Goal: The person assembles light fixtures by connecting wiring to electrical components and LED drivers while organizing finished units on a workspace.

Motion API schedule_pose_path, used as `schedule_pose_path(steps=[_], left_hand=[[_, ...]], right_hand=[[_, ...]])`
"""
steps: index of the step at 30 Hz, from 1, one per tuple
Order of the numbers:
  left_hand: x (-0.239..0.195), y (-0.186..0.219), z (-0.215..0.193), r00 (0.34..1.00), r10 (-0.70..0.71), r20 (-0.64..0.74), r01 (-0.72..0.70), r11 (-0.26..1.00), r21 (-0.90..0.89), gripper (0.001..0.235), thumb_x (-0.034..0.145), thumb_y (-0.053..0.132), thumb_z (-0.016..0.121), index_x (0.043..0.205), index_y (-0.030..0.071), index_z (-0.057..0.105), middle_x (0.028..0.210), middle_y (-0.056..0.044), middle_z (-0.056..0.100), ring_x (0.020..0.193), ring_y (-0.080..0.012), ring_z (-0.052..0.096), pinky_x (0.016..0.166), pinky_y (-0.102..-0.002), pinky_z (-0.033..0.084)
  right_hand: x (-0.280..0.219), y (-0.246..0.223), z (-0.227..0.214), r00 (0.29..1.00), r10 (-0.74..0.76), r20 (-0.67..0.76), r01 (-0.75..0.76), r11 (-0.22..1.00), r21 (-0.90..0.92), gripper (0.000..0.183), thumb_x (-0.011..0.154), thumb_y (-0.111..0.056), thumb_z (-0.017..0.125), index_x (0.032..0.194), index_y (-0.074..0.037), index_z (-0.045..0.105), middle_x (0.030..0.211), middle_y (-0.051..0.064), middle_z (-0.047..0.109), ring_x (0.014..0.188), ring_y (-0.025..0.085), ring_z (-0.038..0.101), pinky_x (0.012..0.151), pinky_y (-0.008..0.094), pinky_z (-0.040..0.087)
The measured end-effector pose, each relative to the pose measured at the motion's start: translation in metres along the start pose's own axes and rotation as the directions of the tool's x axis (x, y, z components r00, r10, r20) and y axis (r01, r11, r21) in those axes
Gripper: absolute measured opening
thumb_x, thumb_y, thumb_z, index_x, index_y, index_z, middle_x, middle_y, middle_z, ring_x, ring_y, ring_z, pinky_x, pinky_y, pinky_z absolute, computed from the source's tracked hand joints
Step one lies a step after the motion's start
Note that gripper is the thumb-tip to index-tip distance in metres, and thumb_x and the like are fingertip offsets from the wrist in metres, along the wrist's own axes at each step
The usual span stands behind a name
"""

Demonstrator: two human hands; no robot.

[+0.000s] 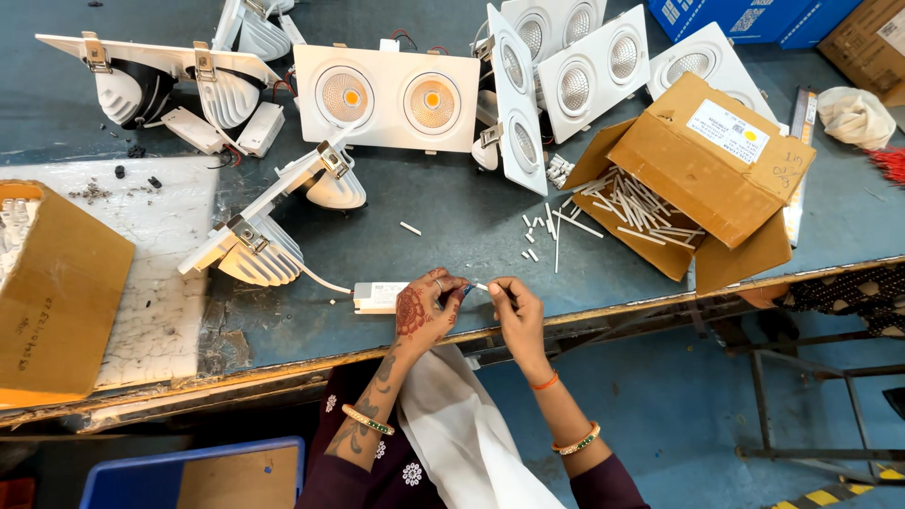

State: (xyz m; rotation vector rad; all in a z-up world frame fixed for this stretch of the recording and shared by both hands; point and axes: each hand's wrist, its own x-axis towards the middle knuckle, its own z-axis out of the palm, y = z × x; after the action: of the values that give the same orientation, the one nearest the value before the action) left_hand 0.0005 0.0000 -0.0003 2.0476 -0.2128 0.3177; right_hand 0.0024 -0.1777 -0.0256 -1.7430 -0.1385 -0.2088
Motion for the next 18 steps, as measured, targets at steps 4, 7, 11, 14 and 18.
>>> schedule_pose_path(steps=[4,7,11,14,18], left_hand=[[0.000,-0.002,0.000,1.000,0.013,0.002,-0.013,1.000,0.007,0.017,0.086,0.014,0.070,0.100,0.013,0.080,0.086,-0.004,0.072,0.071,-0.0205,0.068,0.067,-0.033,0.054],[0.000,-0.004,0.001,0.999,0.038,0.001,-0.038,0.999,-0.001,0.018,0.085,0.013,0.070,0.100,0.013,0.080,0.088,-0.004,0.073,0.073,-0.0203,0.069,0.068,-0.032,0.055],[-0.001,-0.003,0.001,0.999,-0.001,0.042,-0.001,0.999,0.037,0.017,0.087,0.016,0.069,0.100,0.014,0.080,0.090,-0.003,0.072,0.074,-0.0215,0.070,0.069,-0.034,0.055],[-0.004,-0.002,0.000,0.997,0.074,0.027,-0.077,0.987,0.139,0.018,0.087,0.016,0.069,0.100,0.014,0.081,0.087,-0.004,0.071,0.080,-0.0250,0.070,0.073,-0.037,0.055],[-0.005,-0.003,-0.002,0.989,0.129,0.067,-0.140,0.970,0.196,0.016,0.088,0.016,0.069,0.099,0.014,0.080,0.088,-0.004,0.070,0.087,-0.0267,0.068,0.079,-0.039,0.054]], right_hand=[[0.001,0.009,0.000,0.999,0.033,0.018,-0.035,0.992,0.119,0.023,0.103,-0.022,0.063,0.097,-0.001,0.070,0.072,-0.005,0.056,0.063,0.003,0.048,0.057,0.020,0.041],[0.002,0.014,0.000,0.998,0.058,0.031,-0.062,0.984,0.166,0.023,0.103,-0.022,0.063,0.097,-0.001,0.070,0.074,-0.005,0.056,0.063,0.003,0.048,0.057,0.020,0.041],[0.003,0.006,-0.003,0.999,0.018,0.040,-0.020,0.998,0.066,0.022,0.103,-0.021,0.064,0.096,-0.001,0.070,0.072,-0.002,0.056,0.063,0.005,0.048,0.057,0.022,0.040],[0.006,-0.010,-0.009,0.977,-0.196,0.089,0.208,0.964,-0.166,0.018,0.101,-0.016,0.065,0.096,0.000,0.069,0.076,0.002,0.061,0.064,0.008,0.051,0.057,0.026,0.042],[0.012,-0.030,-0.017,0.949,-0.227,0.218,0.291,0.895,-0.337,0.012,0.098,-0.012,0.065,0.096,0.000,0.069,0.077,0.007,0.067,0.058,0.012,0.050,0.054,0.031,0.041]])
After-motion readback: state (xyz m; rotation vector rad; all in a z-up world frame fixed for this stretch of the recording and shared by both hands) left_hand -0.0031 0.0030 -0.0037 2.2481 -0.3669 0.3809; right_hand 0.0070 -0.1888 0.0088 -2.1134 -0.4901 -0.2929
